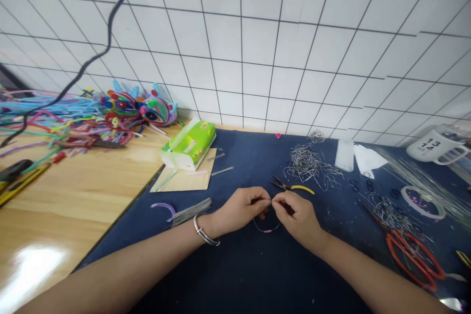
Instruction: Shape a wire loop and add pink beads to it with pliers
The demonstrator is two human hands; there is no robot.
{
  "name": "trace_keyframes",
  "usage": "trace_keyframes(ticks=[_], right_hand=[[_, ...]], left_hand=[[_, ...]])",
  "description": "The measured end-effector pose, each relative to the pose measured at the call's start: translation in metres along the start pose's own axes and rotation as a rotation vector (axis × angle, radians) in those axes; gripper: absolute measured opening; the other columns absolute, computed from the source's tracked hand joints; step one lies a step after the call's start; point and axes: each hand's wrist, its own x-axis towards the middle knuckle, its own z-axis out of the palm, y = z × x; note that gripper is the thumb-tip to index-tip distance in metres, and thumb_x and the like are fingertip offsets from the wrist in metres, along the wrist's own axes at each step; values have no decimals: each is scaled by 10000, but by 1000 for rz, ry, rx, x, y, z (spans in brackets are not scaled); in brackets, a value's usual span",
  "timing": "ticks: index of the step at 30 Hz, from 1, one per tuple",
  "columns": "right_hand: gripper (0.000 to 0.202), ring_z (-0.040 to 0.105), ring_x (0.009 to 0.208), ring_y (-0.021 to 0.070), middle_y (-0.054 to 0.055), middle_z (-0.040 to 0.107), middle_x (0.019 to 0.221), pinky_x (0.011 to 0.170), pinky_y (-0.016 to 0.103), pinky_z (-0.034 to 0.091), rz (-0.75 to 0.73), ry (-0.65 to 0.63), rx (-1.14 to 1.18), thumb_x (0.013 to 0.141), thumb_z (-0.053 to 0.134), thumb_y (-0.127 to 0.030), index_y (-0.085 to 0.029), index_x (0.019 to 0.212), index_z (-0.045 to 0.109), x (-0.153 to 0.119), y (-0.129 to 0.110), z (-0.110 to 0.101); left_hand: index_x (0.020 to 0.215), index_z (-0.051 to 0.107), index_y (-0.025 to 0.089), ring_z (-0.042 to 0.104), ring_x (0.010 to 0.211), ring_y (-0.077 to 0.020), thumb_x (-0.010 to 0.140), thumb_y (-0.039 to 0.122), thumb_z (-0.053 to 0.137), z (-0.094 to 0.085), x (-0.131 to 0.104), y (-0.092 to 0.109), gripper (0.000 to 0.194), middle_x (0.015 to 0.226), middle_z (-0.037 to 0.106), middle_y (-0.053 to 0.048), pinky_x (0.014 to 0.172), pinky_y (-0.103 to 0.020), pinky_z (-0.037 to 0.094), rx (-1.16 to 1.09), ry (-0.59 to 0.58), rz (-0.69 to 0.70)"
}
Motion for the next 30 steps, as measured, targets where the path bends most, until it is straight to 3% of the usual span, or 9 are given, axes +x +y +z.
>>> trace_keyframes(ticks=[6, 11, 15, 19, 22, 26, 30], right_hand=[[95, 487, 601, 108, -16, 532, 652, 575, 224, 381, 75, 33, -26, 802, 475, -174, -188, 742, 547, 3, 3, -2], [118, 501, 636, 109, -17, 542, 687, 606, 226, 391, 127, -16, 23, 840, 454, -222, -189, 777, 548, 7, 4, -5], [156, 539, 737, 123, 6, 588, 836, 678, 241, 416, 109, 3, 58, 861, 438, -260, -203, 946, 556, 8, 8, -6], [174, 544, 784, 131, 16, 588, 884, 728, 258, 420, 24, 26, 22, 854, 450, -242, -209, 990, 554, 6, 13, -4], [156, 540, 777, 132, 14, 580, 836, 738, 264, 419, -44, -26, -14, 854, 438, -207, -211, 929, 575, 5, 14, -1], [169, 536, 777, 140, 25, 573, 832, 733, 276, 423, -83, -62, -73, 853, 430, -190, -209, 921, 584, 3, 16, 1], [177, 539, 806, 150, 37, 578, 852, 752, 286, 425, -105, -71, -121, 857, 425, -192, -204, 935, 584, 3, 18, 3]], left_hand=[[822, 549, 137, 576, 607, -93, 829, 293, 470, -4, 2, -2, 175, 713, 582, -3, 520, -181, 406, -88, -47, -53], [836, 554, 146, 591, 593, -96, 827, 306, 468, -10, 4, -2, 182, 708, 588, 0, 506, -180, 414, -4, -37, -57], [842, 558, 155, 575, 551, -79, 852, 297, 425, -21, 7, -2, 194, 704, 582, 8, 508, -179, 422, 244, 108, 46], [869, 571, 167, 575, 599, -99, 878, 260, 370, -40, 15, -11, 222, 738, 608, -6, 583, -211, 444, 719, 281, 148], [910, 601, 183, 593, 775, -161, 830, 254, 470, -54, 19, -16, 169, 859, 636, -34, 711, -271, 451, 819, 268, 153], [1094, 547, 206, 531, 1002, -189, 820, 262, 504, -67, 20, -14, 283, 1068, 593, -46, 878, -301, 400, 909, 234, 198], [1075, 534, 216, 549, 928, -165, 838, 273, 488, -69, 19, -13, 248, 1019, 591, -27, 824, -272, 424, 1018, 188, 167]])
